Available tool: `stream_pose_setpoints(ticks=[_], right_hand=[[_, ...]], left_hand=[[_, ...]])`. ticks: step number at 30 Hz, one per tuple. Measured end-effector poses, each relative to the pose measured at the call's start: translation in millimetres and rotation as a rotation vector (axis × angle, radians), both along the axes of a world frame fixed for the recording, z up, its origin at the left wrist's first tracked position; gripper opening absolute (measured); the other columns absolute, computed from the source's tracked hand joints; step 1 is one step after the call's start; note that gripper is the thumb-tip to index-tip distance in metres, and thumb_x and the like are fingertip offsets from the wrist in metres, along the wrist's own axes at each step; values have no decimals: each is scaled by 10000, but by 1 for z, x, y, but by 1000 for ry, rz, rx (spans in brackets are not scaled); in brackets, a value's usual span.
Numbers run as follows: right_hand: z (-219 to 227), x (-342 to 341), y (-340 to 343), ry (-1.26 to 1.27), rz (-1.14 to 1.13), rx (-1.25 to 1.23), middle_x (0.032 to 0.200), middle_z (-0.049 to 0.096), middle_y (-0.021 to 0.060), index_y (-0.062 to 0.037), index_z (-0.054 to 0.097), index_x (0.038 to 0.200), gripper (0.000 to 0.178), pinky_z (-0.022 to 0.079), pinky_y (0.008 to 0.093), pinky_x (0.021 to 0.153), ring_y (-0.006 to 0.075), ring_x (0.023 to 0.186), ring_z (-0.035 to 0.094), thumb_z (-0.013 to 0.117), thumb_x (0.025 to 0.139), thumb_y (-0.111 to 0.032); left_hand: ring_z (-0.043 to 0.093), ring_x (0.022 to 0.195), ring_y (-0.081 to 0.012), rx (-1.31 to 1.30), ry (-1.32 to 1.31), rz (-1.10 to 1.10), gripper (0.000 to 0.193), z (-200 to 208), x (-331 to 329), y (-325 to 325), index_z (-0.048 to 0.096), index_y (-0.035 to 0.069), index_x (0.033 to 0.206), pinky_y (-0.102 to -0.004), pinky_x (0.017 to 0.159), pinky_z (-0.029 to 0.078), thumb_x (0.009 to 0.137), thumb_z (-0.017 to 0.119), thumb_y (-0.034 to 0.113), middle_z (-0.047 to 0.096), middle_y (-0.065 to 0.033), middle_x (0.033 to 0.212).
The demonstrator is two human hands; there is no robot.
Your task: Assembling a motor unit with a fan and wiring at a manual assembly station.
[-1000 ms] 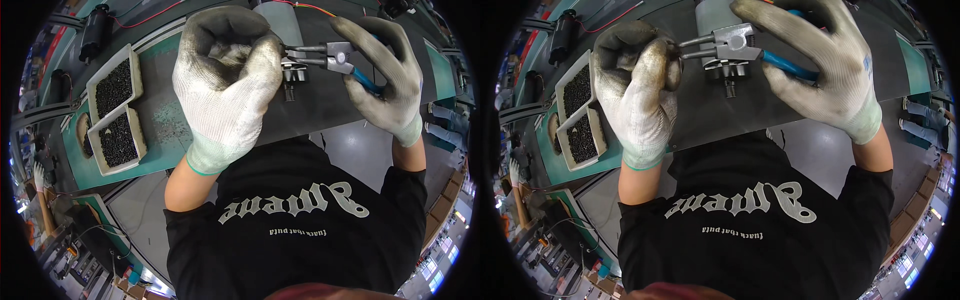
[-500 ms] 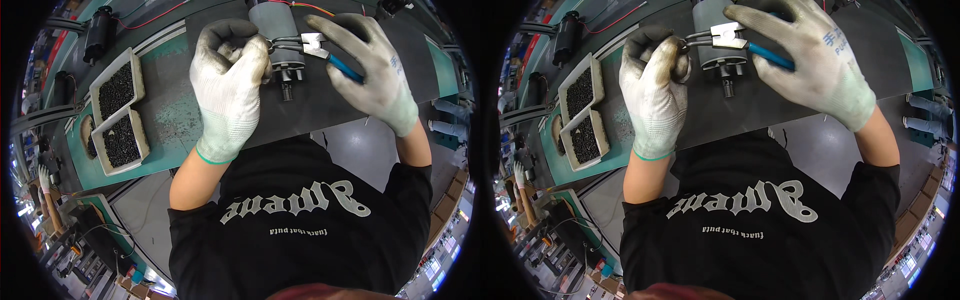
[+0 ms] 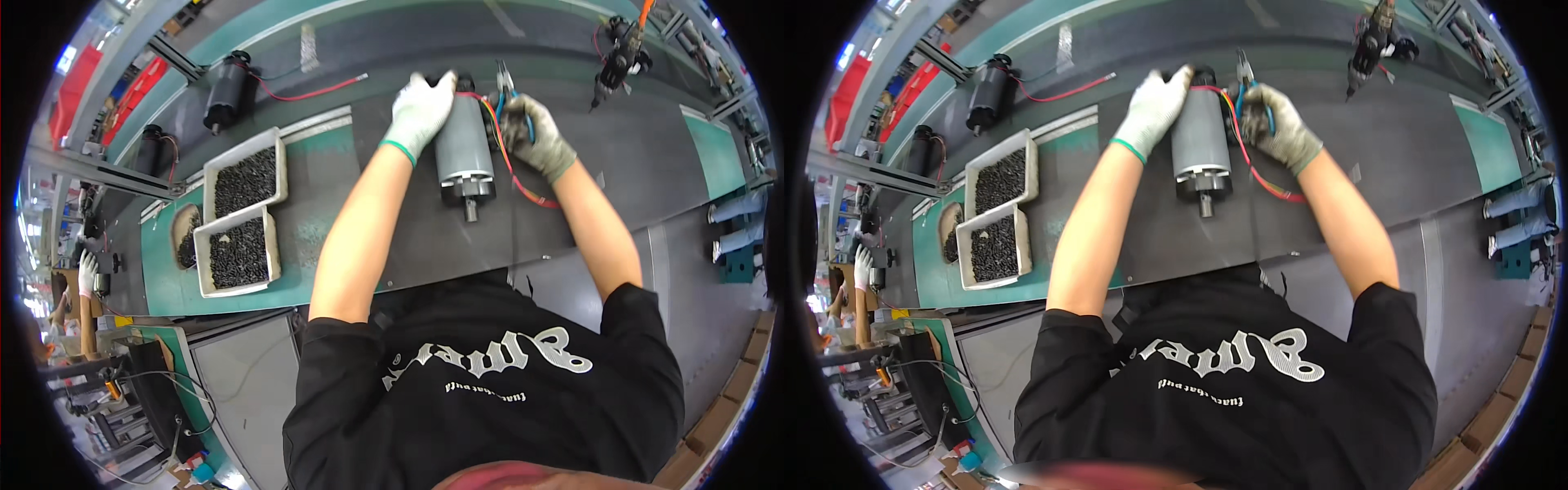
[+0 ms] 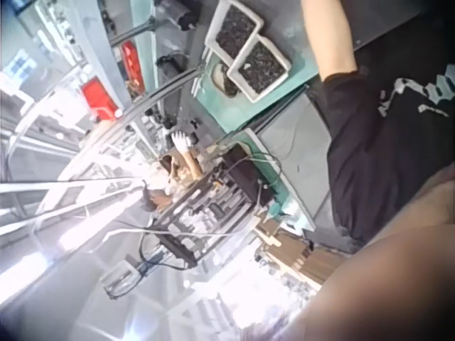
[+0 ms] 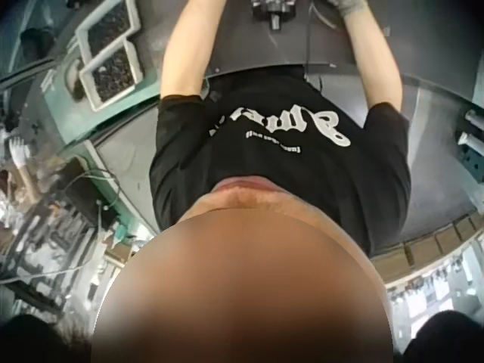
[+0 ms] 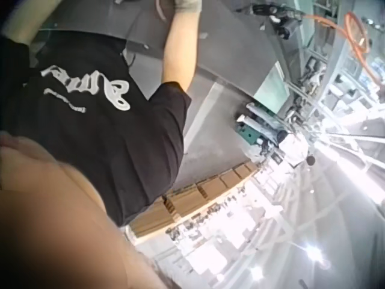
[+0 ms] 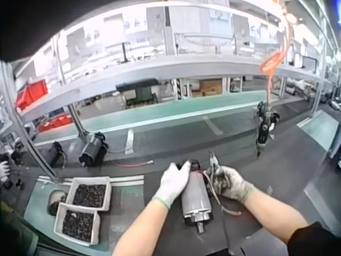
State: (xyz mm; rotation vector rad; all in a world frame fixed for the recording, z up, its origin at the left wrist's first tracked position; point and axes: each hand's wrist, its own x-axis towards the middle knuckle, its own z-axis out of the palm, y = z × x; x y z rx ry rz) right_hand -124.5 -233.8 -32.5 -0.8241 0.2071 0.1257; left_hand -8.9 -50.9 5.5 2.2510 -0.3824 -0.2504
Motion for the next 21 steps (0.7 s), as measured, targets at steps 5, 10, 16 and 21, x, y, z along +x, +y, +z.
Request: stream_pose_setpoints(ticks=[5,10,16,21], right_hand=[[3,-26,26,-160,-261,3,943,657,89,-65,604,1172,343,537,394,739,242,780,653,561,894,-261],[97,-106,42,-392,-225,-501,943,591,162,62,571,1117,471,510,372,718,269,778,622,626,727,-197],[179,-99,18,-783,68,-1712,992,665,193,103,661,1182,685,541,330,702,255,825,655,564,531,-84],[243,-99,48,-470,409,-2039,1013,674,165,65,649,1238,714,538,361,819,267,944,649,554,543,-70]], left_hand=[[610,1182,-397,-109,-45,41,849,23,-31,1,508,-77,1301,-434,1021,464,803,665,593,643,-287,1201],[663,1087,-344,-556,-276,-129,1006,75,-111,48,397,-76,1377,-404,916,537,615,920,321,650,-259,1159],[597,1135,-283,-843,-591,-504,1163,48,-114,70,418,-58,1379,-405,1010,479,475,956,438,531,-192,1310],[600,1156,-328,-779,-562,-739,1006,58,-105,75,545,-29,1254,-427,965,512,427,998,324,548,-248,1290]])
